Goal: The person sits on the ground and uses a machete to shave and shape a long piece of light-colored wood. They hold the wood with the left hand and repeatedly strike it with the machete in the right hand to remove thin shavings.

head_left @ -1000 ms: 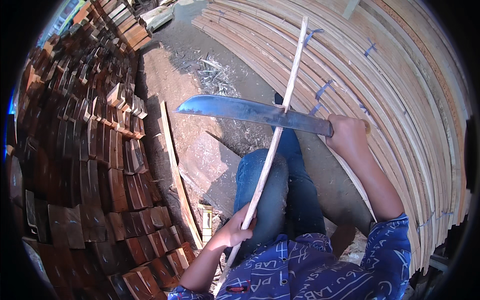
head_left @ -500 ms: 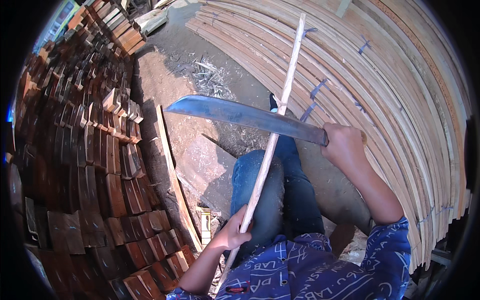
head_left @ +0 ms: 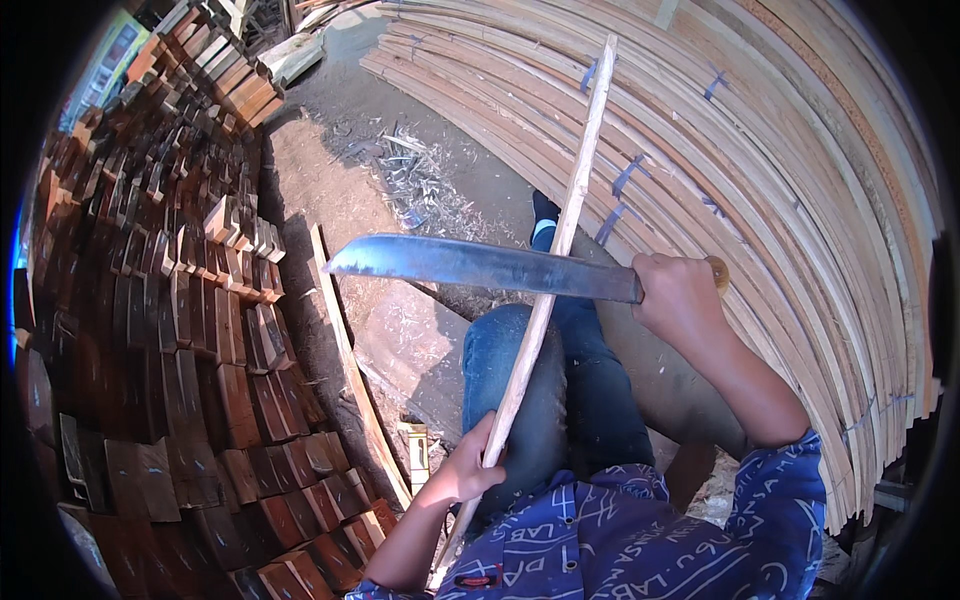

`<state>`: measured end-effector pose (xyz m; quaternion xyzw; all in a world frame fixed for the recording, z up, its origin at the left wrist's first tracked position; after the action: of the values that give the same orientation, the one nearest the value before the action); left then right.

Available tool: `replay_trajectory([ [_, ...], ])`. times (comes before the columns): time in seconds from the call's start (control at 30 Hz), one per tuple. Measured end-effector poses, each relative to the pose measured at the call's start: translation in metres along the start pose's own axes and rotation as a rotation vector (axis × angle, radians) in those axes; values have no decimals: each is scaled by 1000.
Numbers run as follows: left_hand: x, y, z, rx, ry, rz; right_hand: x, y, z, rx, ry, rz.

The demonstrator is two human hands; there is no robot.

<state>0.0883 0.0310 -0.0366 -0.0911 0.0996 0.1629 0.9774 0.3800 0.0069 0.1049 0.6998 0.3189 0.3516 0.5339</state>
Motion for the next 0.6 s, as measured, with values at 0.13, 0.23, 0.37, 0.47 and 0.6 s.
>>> replay_trajectory([
  [0.13, -13, 3, -5, 59, 35, 16, -4, -8, -12, -68, 224, 24],
  [0.23, -22, 4, -4, 15, 52, 61, 51, 21, 84, -79, -212, 216],
  [0.37, -17, 1, -4, -147, 20, 89, 50, 28, 168, 37, -592, 187],
  [0.47, -8, -1, 0, -283, 26, 34, 16, 5, 136, 182, -634, 53],
  [0.6, -10, -9, -10, -651, 214, -33, -54, -68, 75, 323, -488, -88],
])
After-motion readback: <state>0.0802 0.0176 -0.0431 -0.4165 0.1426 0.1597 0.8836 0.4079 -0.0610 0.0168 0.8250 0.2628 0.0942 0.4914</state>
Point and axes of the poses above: each hand's wrist, its own x-axis towards the middle knuckle, its own y-axis out of the back of the hand, z = x × y, the point moved 8 cm from there along x, towards the middle knuckle, and after that the axes turned 13 degrees about -y, right-handed, at the moved point
